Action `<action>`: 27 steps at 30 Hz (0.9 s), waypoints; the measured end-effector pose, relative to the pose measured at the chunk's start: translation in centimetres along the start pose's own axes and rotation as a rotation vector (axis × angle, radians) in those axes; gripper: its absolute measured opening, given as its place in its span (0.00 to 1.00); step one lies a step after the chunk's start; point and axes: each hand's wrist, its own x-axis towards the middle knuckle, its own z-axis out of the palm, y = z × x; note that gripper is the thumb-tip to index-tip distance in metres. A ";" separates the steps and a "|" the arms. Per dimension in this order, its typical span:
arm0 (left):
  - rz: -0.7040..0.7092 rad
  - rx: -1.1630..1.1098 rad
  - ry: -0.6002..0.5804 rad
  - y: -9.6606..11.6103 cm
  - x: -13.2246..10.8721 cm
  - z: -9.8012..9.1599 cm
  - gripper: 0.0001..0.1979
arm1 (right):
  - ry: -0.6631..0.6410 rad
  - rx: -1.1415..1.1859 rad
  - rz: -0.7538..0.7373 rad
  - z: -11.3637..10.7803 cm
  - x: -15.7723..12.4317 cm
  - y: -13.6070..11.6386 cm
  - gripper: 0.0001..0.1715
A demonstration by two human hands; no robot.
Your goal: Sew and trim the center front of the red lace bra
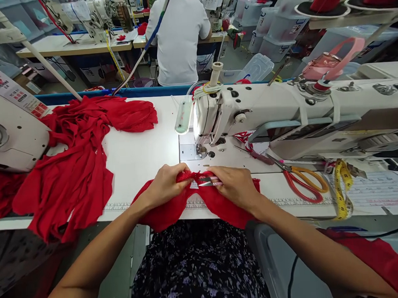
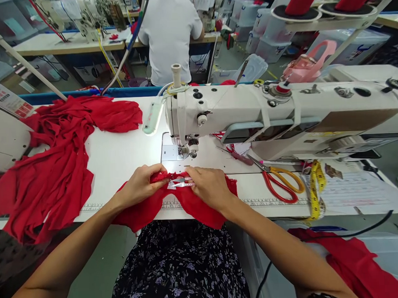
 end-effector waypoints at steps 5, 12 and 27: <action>0.235 0.303 0.200 0.6 -3.0 0.7 0.10 | 0.309 -0.197 -0.237 -1.7 -2.9 -1.6 0.18; 0.239 0.142 -0.145 -1.0 -5.2 1.5 0.05 | 0.084 0.139 -0.295 0.0 -6.4 -2.0 0.15; 0.265 0.171 -0.305 -0.1 -4.8 1.0 0.08 | 0.042 -0.049 -0.187 -1.6 -4.0 -3.1 0.18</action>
